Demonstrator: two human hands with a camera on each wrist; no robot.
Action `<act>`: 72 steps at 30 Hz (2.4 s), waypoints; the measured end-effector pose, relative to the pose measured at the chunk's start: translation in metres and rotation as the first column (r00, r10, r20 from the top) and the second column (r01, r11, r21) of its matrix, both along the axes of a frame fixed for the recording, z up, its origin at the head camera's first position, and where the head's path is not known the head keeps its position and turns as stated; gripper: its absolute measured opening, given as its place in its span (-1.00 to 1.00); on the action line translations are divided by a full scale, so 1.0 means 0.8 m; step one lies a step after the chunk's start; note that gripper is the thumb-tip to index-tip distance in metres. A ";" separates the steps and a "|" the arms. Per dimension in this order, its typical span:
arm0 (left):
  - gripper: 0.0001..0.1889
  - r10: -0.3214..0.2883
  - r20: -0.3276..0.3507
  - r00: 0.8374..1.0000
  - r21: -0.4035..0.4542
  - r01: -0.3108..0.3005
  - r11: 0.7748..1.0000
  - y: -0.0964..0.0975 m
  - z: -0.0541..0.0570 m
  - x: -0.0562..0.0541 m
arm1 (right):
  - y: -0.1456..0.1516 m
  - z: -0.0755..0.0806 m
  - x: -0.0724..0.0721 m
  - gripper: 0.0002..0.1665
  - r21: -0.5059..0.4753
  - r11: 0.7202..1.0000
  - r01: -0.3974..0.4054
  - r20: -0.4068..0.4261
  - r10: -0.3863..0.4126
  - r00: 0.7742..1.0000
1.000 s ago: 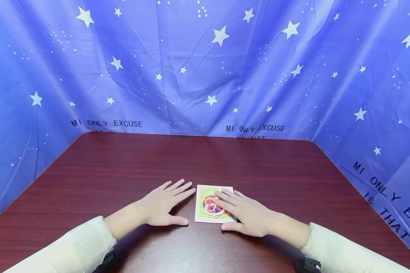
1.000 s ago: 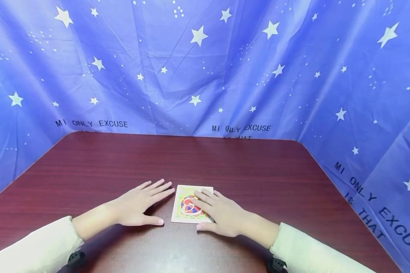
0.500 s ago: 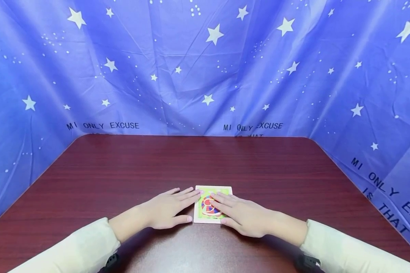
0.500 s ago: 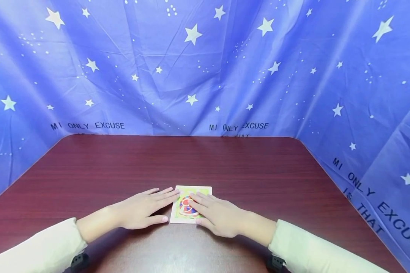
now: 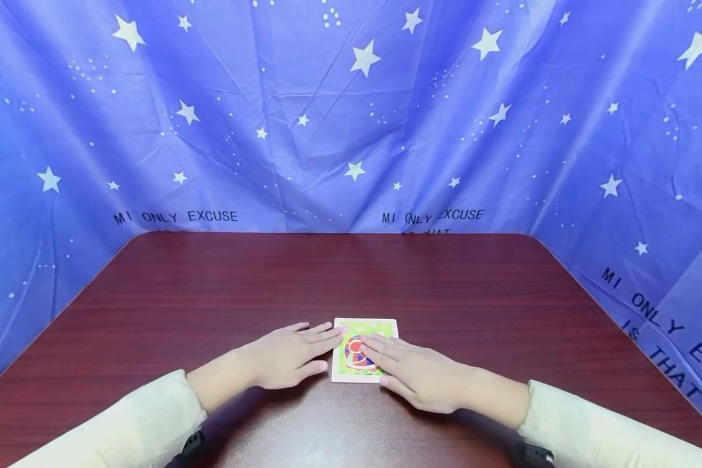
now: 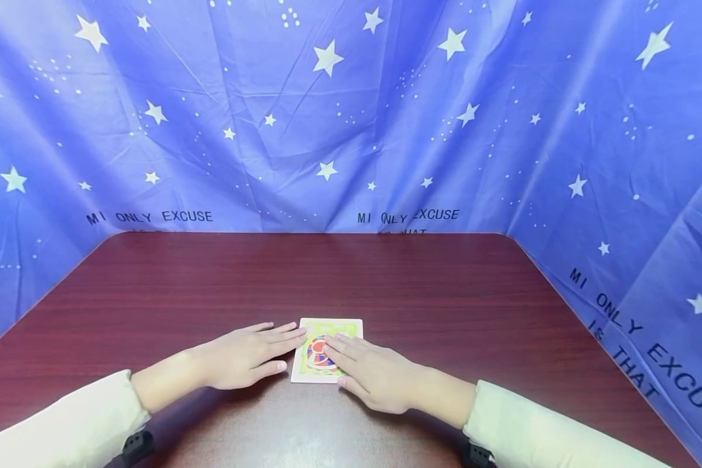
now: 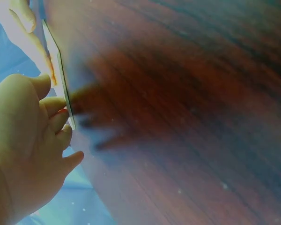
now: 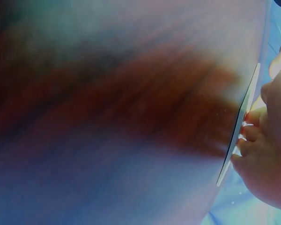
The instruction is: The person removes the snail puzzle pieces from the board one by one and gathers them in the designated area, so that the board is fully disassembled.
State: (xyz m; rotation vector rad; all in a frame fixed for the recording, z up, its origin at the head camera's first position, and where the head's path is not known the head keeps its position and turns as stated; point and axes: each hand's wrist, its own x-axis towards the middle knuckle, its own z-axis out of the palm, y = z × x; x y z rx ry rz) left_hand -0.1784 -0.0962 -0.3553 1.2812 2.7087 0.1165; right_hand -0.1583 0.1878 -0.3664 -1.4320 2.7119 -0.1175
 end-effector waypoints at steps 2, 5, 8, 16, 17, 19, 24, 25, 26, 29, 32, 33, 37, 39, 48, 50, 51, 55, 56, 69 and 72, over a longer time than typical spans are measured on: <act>-0.45 -0.001 0.003 1.000 0.002 0.001 1.000 0.001 0.001 0.000 | 0.000 0.002 0.000 -0.37 0.007 1.000 0.006 0.003 -0.006 1.000; -0.44 0.006 0.009 1.000 0.004 -0.006 1.000 0.002 0.002 0.001 | -0.002 0.005 0.001 -0.37 0.015 1.000 0.018 0.008 -0.019 1.000; -0.44 0.012 0.012 1.000 -0.002 -0.012 1.000 0.002 0.003 0.001 | -0.004 0.007 0.002 -0.37 0.012 0.999 0.031 0.006 -0.031 0.999; -0.46 -0.003 -0.001 1.000 -0.010 0.003 1.000 0.002 0.005 0.001 | -0.014 0.014 0.010 -0.35 0.021 0.998 0.066 0.016 -0.066 0.998; -0.46 -0.005 -0.001 1.000 -0.011 0.005 1.000 0.003 0.005 0.001 | -0.014 0.015 0.011 -0.35 0.026 0.997 0.071 0.023 -0.072 0.997; -0.46 -0.004 -0.002 1.000 -0.014 0.004 1.000 0.004 0.007 0.000 | -0.014 0.016 0.011 -0.35 0.028 0.997 0.077 0.037 -0.078 0.996; -0.49 0.020 -0.035 0.999 -0.031 -0.021 0.999 0.010 0.012 -0.003 | -0.014 0.018 0.010 -0.36 0.044 0.996 0.073 0.056 -0.076 0.996; -0.49 0.030 -0.045 0.999 -0.033 -0.031 0.999 0.012 0.013 -0.003 | -0.014 0.019 0.010 -0.36 0.051 0.996 0.071 0.059 -0.074 0.995; -0.50 0.043 -0.051 0.998 -0.033 -0.044 0.998 0.014 0.013 -0.004 | -0.014 0.020 0.010 -0.36 0.058 0.996 0.068 0.060 -0.071 0.996; -0.51 0.099 -0.064 0.993 -0.018 -0.100 0.995 0.023 0.014 -0.006 | -0.015 0.022 0.009 -0.35 0.083 0.995 0.058 0.066 -0.063 0.996; -0.53 0.154 -0.083 0.985 0.018 -0.153 0.988 0.031 0.010 -0.009 | -0.016 0.022 0.008 -0.35 0.098 0.994 0.051 0.075 -0.059 0.995; -0.53 0.170 -0.090 0.981 0.033 -0.167 0.985 0.033 0.009 -0.010 | -0.016 0.022 0.008 -0.35 0.100 0.994 0.051 0.078 -0.059 0.995; -0.53 0.209 -0.100 0.973 0.102 -0.199 0.975 0.041 0.002 -0.017 | -0.017 0.020 0.009 -0.35 0.107 0.993 0.051 0.079 -0.059 0.995; -0.55 0.219 -0.093 0.971 0.136 -0.206 0.969 0.044 -0.001 -0.020 | -0.017 0.019 0.010 -0.35 0.106 0.993 0.056 0.086 -0.065 0.994; -0.69 0.242 0.094 0.966 0.265 -0.258 0.929 0.054 -0.002 -0.033 | -0.017 0.019 0.012 -0.34 0.110 0.991 0.074 0.113 -0.087 0.990; -0.70 0.257 0.151 0.955 0.279 -0.290 0.915 0.056 -0.004 -0.036 | -0.018 0.019 0.013 -0.34 0.108 0.991 0.078 0.120 -0.091 0.989; -0.71 0.264 0.173 0.949 0.286 -0.305 0.909 0.057 -0.004 -0.037 | -0.018 0.019 0.013 -0.34 0.105 0.991 0.078 0.124 -0.091 0.988; -0.79 0.288 0.201 0.936 0.305 -0.339 0.890 0.062 -0.006 -0.045 | -0.018 0.019 0.013 -0.34 0.105 0.992 0.073 0.120 -0.086 0.989; -0.81 0.290 0.197 0.936 0.311 -0.340 0.887 0.063 -0.006 -0.047 | -0.018 0.019 0.013 -0.34 0.107 0.992 0.073 0.121 -0.086 0.989; -0.88 0.353 0.243 0.903 0.269 -0.413 0.870 0.074 -0.001 -0.063 | -0.020 0.020 0.011 -0.34 0.109 0.990 0.085 0.134 -0.100 0.986; -0.83 0.365 0.227 0.903 0.264 -0.417 0.870 0.076 -0.001 -0.062 | -0.020 0.020 0.010 -0.34 0.105 0.990 0.092 0.138 -0.106 0.985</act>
